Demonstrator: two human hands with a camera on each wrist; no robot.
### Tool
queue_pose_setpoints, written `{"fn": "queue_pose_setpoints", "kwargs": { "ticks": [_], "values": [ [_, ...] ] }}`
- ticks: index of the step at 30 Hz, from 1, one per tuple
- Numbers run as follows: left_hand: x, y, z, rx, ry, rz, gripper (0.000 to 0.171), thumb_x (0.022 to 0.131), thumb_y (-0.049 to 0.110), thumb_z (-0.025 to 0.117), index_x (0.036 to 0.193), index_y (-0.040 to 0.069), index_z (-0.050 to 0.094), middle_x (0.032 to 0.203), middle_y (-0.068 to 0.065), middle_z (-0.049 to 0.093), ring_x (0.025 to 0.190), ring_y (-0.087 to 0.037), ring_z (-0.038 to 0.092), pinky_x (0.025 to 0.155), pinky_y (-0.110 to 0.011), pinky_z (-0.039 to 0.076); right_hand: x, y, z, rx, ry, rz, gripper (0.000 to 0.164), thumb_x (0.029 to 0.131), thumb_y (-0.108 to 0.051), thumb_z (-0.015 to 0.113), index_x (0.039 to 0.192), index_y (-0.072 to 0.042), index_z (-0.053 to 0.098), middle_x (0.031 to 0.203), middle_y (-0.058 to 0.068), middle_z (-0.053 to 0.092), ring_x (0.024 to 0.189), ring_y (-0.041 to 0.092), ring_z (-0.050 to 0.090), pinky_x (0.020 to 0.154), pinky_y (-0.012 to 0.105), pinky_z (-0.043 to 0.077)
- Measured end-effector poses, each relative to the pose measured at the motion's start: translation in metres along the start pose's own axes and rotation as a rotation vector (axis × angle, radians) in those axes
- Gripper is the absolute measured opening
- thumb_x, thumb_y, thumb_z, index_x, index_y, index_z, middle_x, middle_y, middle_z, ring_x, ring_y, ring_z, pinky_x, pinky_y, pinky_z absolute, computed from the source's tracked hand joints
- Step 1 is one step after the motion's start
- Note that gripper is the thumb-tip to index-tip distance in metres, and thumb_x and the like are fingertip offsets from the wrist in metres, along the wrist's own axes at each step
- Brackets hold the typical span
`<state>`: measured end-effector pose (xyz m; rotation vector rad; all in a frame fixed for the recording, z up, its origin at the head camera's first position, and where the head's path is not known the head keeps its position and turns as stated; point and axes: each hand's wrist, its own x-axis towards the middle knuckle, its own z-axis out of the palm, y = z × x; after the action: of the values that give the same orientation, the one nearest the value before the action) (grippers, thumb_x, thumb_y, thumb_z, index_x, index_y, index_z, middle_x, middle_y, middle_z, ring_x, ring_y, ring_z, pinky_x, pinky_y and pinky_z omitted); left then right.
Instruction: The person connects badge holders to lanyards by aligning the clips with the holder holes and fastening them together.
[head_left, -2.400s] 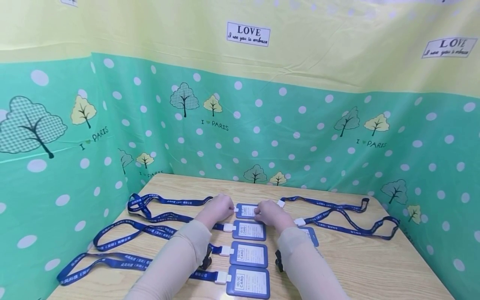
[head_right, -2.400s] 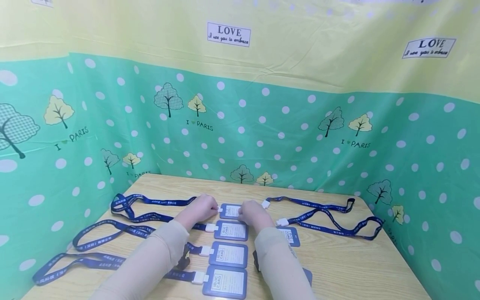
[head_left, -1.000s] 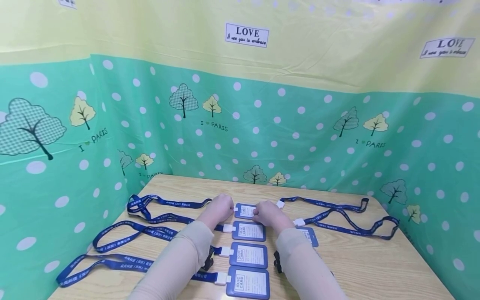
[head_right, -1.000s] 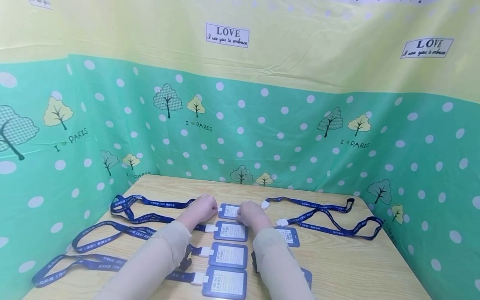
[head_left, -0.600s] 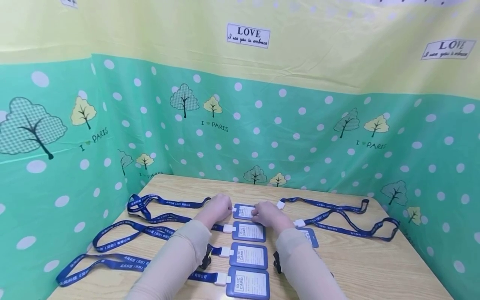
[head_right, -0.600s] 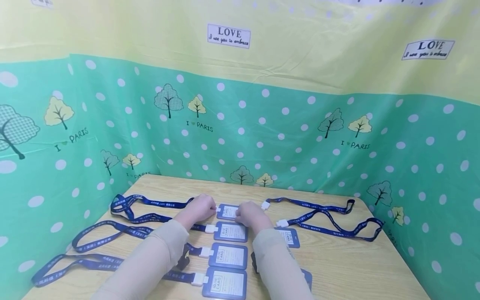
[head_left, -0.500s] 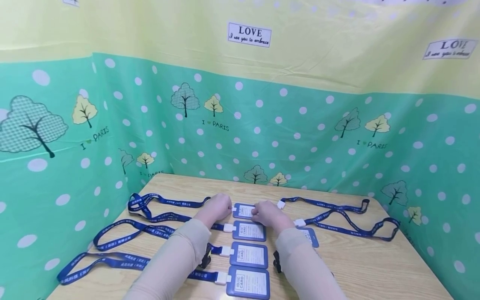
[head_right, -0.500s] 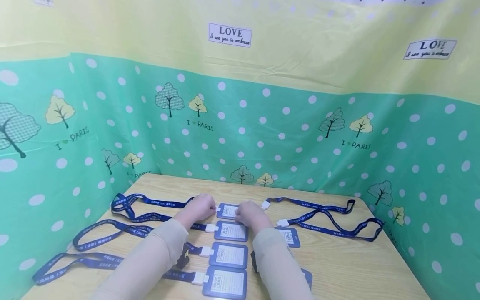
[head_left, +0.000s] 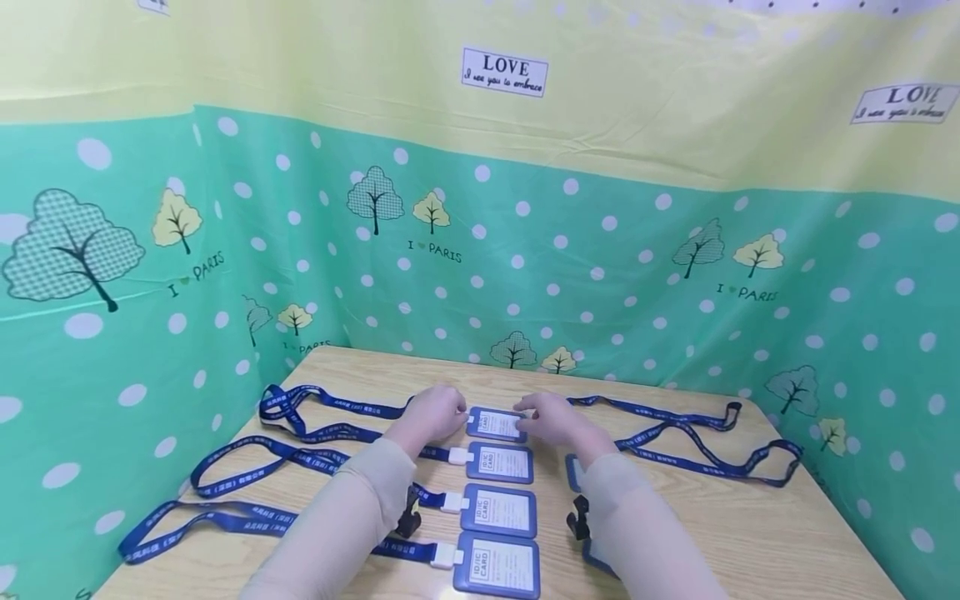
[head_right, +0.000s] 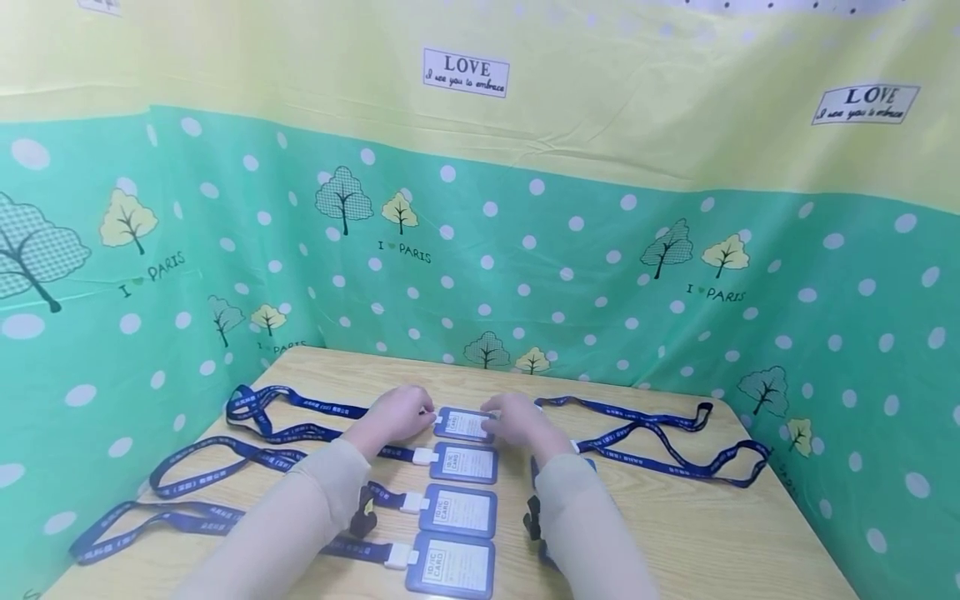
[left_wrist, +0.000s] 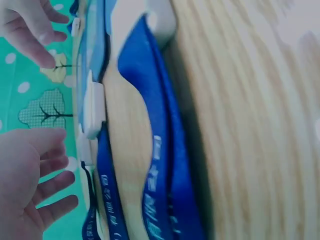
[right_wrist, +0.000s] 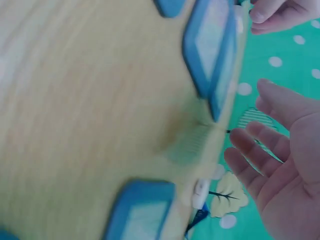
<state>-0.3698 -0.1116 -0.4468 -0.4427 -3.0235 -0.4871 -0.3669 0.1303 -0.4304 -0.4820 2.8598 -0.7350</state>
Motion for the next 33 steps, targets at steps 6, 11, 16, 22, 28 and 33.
{"fn": "queue_pose_setpoints", "kwargs": {
  "ticks": [6, 11, 16, 22, 28, 33],
  "values": [
    [-0.003, 0.008, -0.007, -0.031, 0.068, 0.036, 0.029, 0.099, 0.033, 0.068, 0.119, 0.014, 0.074, 0.126, -0.006, 0.067, 0.119, -0.027, 0.062, 0.101, -0.045, 0.051, -0.009, -0.007, -0.024, 0.022, 0.047, -0.067, 0.041, 0.097, -0.030, 0.071, 0.136, -0.019, 0.066, 0.144, 0.009, 0.057, 0.122, 0.031, 0.059, 0.097, 0.052, 0.052],
    [-0.002, 0.018, -0.015, -0.047, 0.113, 0.079, 0.035, 0.099, 0.035, 0.067, 0.128, 0.015, 0.070, 0.139, -0.007, 0.061, 0.131, -0.029, 0.054, 0.108, -0.048, 0.045, -0.016, -0.011, -0.044, 0.051, 0.097, -0.160, 0.042, 0.097, -0.030, 0.071, 0.137, -0.016, 0.065, 0.148, 0.010, 0.054, 0.127, 0.033, 0.056, 0.101, 0.054, 0.049],
    [-0.001, 0.028, -0.024, -0.049, 0.173, 0.145, 0.038, 0.099, 0.036, 0.068, 0.131, 0.015, 0.068, 0.141, -0.006, 0.060, 0.135, -0.028, 0.051, 0.111, -0.046, 0.043, -0.023, -0.008, -0.063, 0.058, 0.148, -0.215, 0.042, 0.099, -0.027, 0.069, 0.138, -0.015, 0.064, 0.146, 0.010, 0.056, 0.129, 0.033, 0.054, 0.101, 0.052, 0.050],
    [-0.005, 0.038, -0.033, -0.059, 0.237, 0.195, 0.044, 0.098, 0.038, 0.068, 0.135, 0.015, 0.065, 0.144, -0.004, 0.056, 0.136, -0.026, 0.049, 0.111, -0.043, 0.043, -0.035, -0.001, -0.082, 0.097, 0.197, -0.236, 0.044, 0.099, -0.029, 0.069, 0.140, -0.013, 0.063, 0.148, 0.011, 0.054, 0.132, 0.034, 0.052, 0.102, 0.052, 0.050],
    [-0.012, 0.051, -0.039, -0.099, 0.271, 0.248, 0.048, 0.096, 0.036, 0.071, 0.137, 0.013, 0.062, 0.147, -0.004, 0.052, 0.136, -0.026, 0.048, 0.112, -0.043, 0.041, -0.049, 0.007, -0.095, 0.163, 0.219, -0.211, 0.049, 0.099, -0.029, 0.069, 0.144, -0.013, 0.059, 0.153, 0.009, 0.049, 0.134, 0.035, 0.051, 0.102, 0.049, 0.050],
    [-0.017, 0.063, -0.037, -0.108, 0.272, 0.294, 0.049, 0.096, 0.036, 0.071, 0.139, 0.013, 0.061, 0.147, -0.004, 0.052, 0.137, -0.026, 0.048, 0.112, -0.043, 0.041, -0.058, 0.015, -0.098, 0.170, 0.235, -0.220, 0.048, 0.099, -0.027, 0.069, 0.145, -0.015, 0.058, 0.152, 0.008, 0.049, 0.133, 0.035, 0.051, 0.102, 0.049, 0.050]
  ]
}}
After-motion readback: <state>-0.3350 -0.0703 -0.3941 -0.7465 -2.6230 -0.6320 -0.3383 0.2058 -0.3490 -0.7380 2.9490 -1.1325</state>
